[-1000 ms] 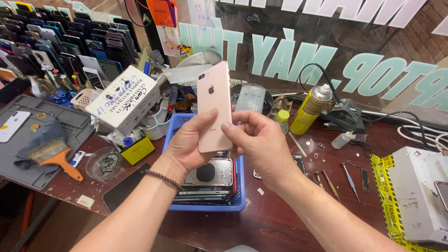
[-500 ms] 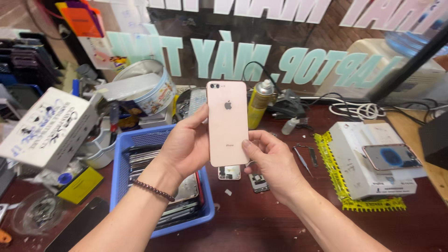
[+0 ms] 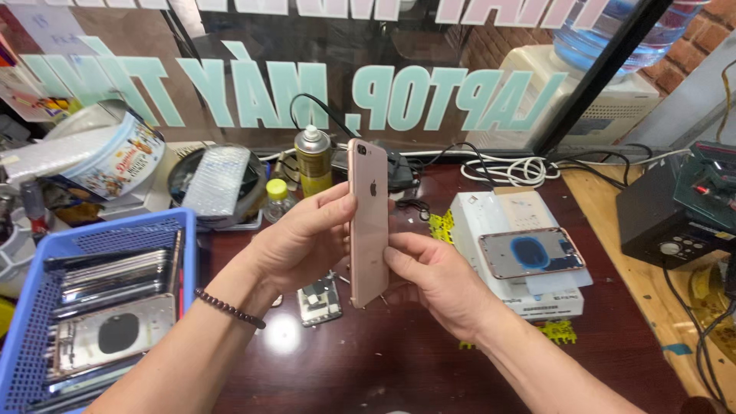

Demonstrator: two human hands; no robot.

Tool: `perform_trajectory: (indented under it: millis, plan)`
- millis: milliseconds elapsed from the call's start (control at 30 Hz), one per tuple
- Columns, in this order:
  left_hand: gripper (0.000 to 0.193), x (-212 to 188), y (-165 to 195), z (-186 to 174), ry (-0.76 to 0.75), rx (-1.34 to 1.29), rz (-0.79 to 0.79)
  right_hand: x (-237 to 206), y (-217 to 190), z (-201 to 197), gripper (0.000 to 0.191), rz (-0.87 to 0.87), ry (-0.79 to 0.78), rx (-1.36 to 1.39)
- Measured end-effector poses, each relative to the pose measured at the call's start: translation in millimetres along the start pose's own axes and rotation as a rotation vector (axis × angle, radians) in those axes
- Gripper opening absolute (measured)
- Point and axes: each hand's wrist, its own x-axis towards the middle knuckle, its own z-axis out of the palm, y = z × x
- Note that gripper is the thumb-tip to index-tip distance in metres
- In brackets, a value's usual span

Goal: The person works at a repair bench pressing and peeling the back glass off a smartphone frame, then walks to a shelf to fetch a blue basket of phone frames, picks one phone, peels its back cover off and continues separating the back glass from the frame by hand at the bench.

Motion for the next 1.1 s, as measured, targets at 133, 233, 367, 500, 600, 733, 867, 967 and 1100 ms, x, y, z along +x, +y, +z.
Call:
perform_trajectory:
  millis: [133, 233, 367, 500, 600, 733, 867, 967, 1100]
  plan:
    - [0.069, 36.4, -18.5, 40.3, 0.208, 0.066, 0.08, -2.2, -21.3, -41.0, 0.027, -0.197, 0.224, -0.679]
    - [0.075, 56.0, -20.5, 69.9, 0.531, 0.234, 0.071, -6.9, -37.2, -60.4, 0.028, -0.309, 0.295, -0.586]
    - [0.078, 73.9, -21.7, 103.1, 0.788, 0.482, -0.006, -18.9, -48.6, -70.5, 0.033, -0.382, 0.107, -0.413]
    - [0.064, 82.4, -11.5, 104.9, 0.797, 0.512, -0.001, -20.0, -57.4, -70.6, 0.032, -0.496, 0.082, -0.337]
    - [0.044, 79.1, -1.6, 91.5, 0.678, 0.287, 0.049, -26.5, -64.1, -77.3, 0.034, -0.415, 0.184, -0.257]
    - [0.04, 74.5, 3.9, 82.1, 0.564, 0.093, 0.101, -18.5, -63.8, -74.3, 0.034, -0.319, 0.239, -0.176]
    - [0.039, 74.3, 4.2, 84.5, 0.545, 0.063, 0.11, -12.7, -57.6, -70.1, 0.034, -0.214, 0.23, -0.058]
    - [0.038, 79.3, -0.3, 83.3, 0.625, 0.119, 0.101, -11.7, -57.9, -74.3, 0.033, -0.19, 0.228, -0.024]
    - [0.039, 87.5, -19.8, 75.9, 0.731, 0.223, 0.179, -7.8, -57.4, -86.8, 0.031, -0.225, 0.153, 0.013]
